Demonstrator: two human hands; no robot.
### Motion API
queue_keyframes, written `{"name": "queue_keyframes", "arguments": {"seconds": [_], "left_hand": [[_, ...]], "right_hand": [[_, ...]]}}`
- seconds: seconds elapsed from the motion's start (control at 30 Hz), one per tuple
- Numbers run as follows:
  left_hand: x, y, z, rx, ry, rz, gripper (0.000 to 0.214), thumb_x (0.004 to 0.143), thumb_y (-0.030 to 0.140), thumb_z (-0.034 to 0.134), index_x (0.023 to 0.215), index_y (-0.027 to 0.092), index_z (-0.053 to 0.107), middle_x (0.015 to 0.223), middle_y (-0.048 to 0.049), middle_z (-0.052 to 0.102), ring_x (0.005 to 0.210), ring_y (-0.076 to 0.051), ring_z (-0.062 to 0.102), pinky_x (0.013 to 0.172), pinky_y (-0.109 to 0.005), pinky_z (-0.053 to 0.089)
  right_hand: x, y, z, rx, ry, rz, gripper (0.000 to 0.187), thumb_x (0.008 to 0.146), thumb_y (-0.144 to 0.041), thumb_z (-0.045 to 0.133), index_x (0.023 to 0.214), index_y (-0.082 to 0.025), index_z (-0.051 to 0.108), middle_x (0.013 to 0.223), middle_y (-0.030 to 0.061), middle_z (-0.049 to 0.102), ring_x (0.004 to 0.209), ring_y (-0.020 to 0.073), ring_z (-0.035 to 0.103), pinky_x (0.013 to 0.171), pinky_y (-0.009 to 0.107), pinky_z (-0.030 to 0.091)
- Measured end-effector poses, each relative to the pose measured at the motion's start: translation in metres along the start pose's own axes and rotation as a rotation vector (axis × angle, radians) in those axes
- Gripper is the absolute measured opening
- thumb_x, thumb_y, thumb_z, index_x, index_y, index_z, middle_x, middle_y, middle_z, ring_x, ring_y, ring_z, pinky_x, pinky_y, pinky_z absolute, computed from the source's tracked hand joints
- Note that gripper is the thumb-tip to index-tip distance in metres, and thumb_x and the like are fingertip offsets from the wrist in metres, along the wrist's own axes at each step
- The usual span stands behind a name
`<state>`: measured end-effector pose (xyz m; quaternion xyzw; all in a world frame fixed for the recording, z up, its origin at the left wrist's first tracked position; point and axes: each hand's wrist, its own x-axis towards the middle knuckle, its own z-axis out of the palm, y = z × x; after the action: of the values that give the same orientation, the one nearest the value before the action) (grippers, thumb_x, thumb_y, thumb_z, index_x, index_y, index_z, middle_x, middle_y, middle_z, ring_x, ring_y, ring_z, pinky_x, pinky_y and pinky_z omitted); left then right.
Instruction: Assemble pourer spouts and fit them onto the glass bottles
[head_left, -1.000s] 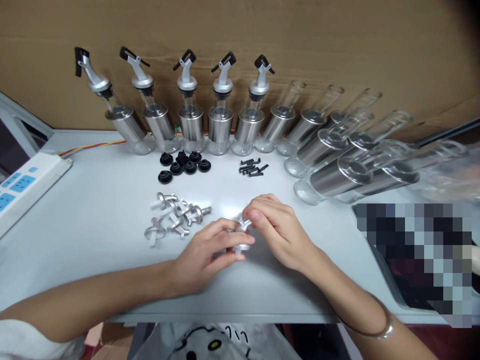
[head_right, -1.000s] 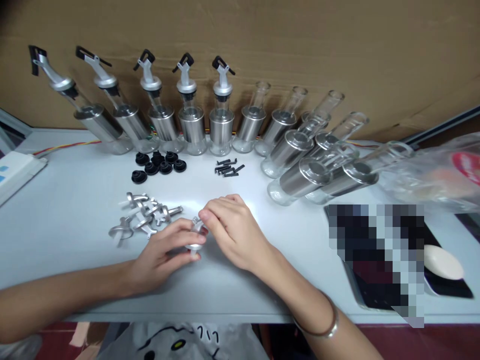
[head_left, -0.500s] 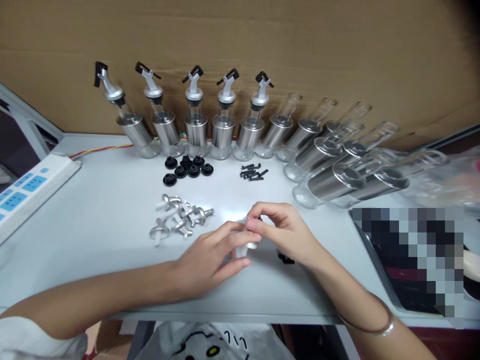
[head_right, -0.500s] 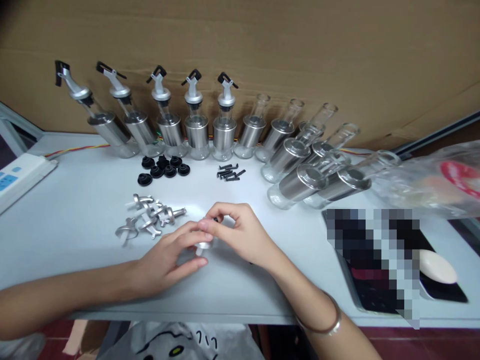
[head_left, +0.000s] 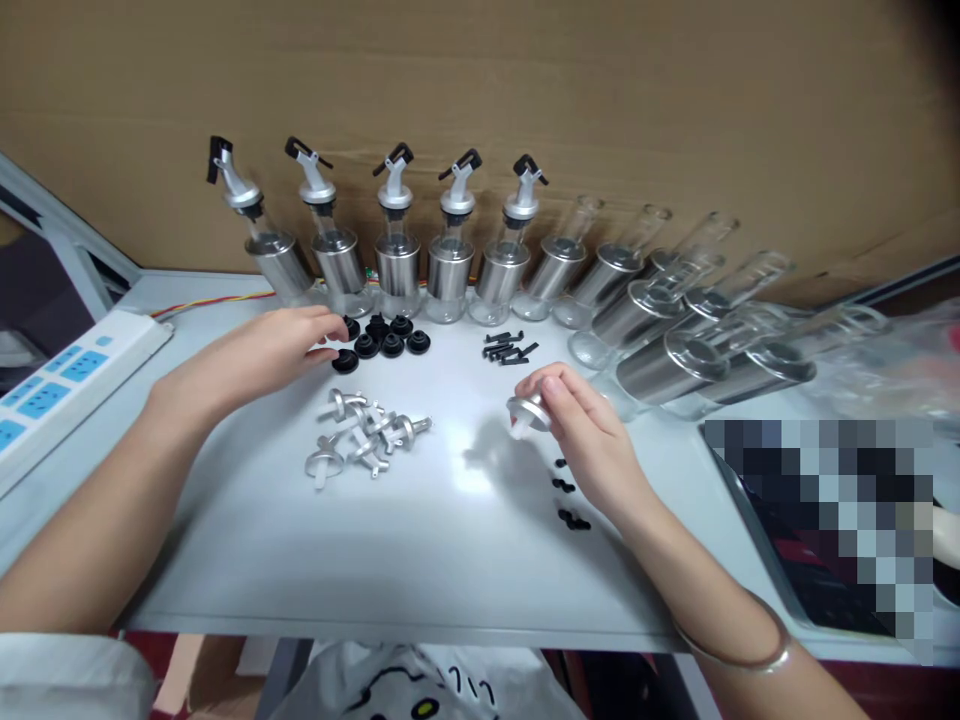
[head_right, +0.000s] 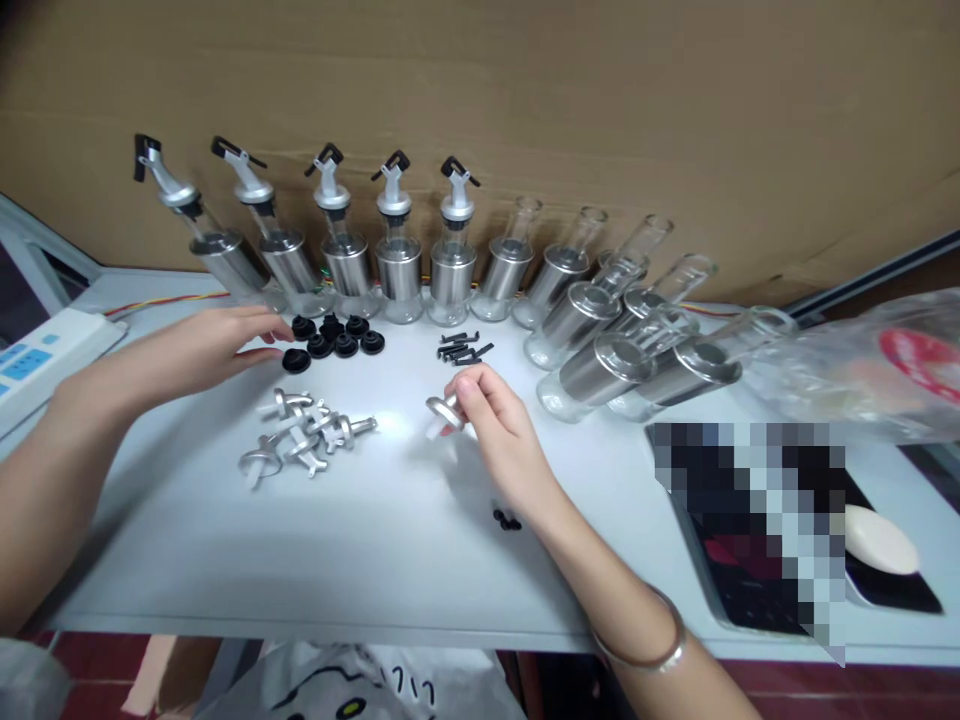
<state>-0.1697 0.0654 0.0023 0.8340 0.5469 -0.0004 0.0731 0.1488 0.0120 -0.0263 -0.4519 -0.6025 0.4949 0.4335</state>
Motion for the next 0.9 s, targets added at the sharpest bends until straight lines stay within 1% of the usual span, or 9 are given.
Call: {"name": "queue_keyframes", "arguments": {"seconds": [0.2,0.33,0.47,0.6,0.7,0.73,0.77,0.83,0.9], "left_hand": [[0.006,0.001,0.004,-0.029,-0.008,0.002,0.021,0.087,0.032,0.049,0.090,0.021,0.066,0.094,-0.0045,0.070,0.078,-0.021,0.063,0.069,-0.028,0.043],[0.010,0.004,0.006,-0.070,-0.067,-0.027,0.021,0.086,0.033,0.049,0.087,0.021,0.066,0.092,-0.0051,0.070,0.076,-0.020,0.062,0.068,-0.027,0.042],[0.011,-0.002,0.010,-0.079,-0.069,0.005,0.017,0.085,0.029,0.049,0.082,0.020,0.063,0.088,-0.0050,0.069,0.073,-0.019,0.060,0.066,-0.026,0.041],[0.004,0.001,-0.004,-0.080,-0.033,0.012,0.018,0.087,0.028,0.047,0.079,0.018,0.060,0.081,-0.0026,0.065,0.069,-0.016,0.058,0.064,-0.025,0.040],[-0.005,0.026,-0.022,-0.194,0.155,0.104,0.029,0.093,0.034,0.041,0.086,0.015,0.061,0.086,-0.0009,0.060,0.080,-0.016,0.058,0.077,-0.030,0.042],[-0.009,0.041,-0.023,-0.348,0.291,0.179,0.022,0.089,0.035,0.050,0.082,0.017,0.061,0.087,-0.0012,0.062,0.081,-0.018,0.059,0.077,-0.030,0.045],[-0.013,0.058,-0.021,-0.533,0.330,0.242,0.015,0.087,0.032,0.057,0.081,0.018,0.060,0.092,-0.0025,0.063,0.085,-0.018,0.060,0.078,-0.030,0.046],[-0.021,0.096,-0.004,-1.003,0.301,0.285,0.007,0.087,0.023,0.059,0.081,0.019,0.057,0.092,-0.0033,0.063,0.081,-0.015,0.062,0.072,-0.026,0.049],[-0.030,0.133,0.027,-1.385,0.170,0.182,0.009,0.090,0.022,0.053,0.082,0.018,0.052,0.094,-0.0032,0.059,0.073,-0.012,0.062,0.063,-0.024,0.049]], "right_hand": [[-0.001,-0.001,0.000,-0.046,-0.029,0.012,0.040,0.087,-0.056,0.053,0.070,-0.020,0.053,0.062,-0.0025,0.051,0.056,0.0114,0.048,0.056,0.025,0.041],[0.000,-0.001,0.002,-0.051,-0.046,0.019,0.041,0.086,-0.057,0.054,0.068,-0.020,0.052,0.061,-0.0032,0.049,0.056,0.0114,0.049,0.056,0.025,0.042],[0.001,0.000,0.003,-0.053,-0.045,0.030,0.041,0.086,-0.057,0.055,0.068,-0.020,0.053,0.061,-0.0029,0.051,0.055,0.0111,0.050,0.055,0.025,0.042],[0.002,-0.001,-0.001,-0.042,-0.021,0.006,0.043,0.084,-0.059,0.057,0.067,-0.020,0.054,0.060,-0.0029,0.052,0.054,0.0107,0.050,0.054,0.024,0.043],[0.004,0.001,-0.005,-0.005,0.049,-0.031,0.042,0.083,-0.058,0.060,0.067,-0.019,0.055,0.060,-0.0028,0.054,0.054,0.0099,0.050,0.055,0.024,0.043],[0.005,0.002,-0.006,0.015,0.082,-0.040,0.042,0.082,-0.058,0.061,0.067,-0.019,0.055,0.060,-0.0031,0.053,0.054,0.0094,0.049,0.055,0.023,0.043],[0.006,0.003,-0.007,0.041,0.117,-0.046,0.041,0.082,-0.057,0.062,0.067,-0.019,0.055,0.059,-0.0036,0.052,0.053,0.0088,0.049,0.054,0.022,0.042],[0.008,0.006,-0.009,0.100,0.175,-0.046,0.041,0.080,-0.056,0.064,0.066,-0.019,0.054,0.058,-0.0049,0.048,0.051,0.0077,0.046,0.049,0.020,0.039],[0.009,0.008,-0.009,0.146,0.203,-0.045,0.042,0.079,-0.056,0.066,0.065,-0.020,0.052,0.057,-0.0058,0.045,0.048,0.0068,0.043,0.043,0.019,0.036]]}}
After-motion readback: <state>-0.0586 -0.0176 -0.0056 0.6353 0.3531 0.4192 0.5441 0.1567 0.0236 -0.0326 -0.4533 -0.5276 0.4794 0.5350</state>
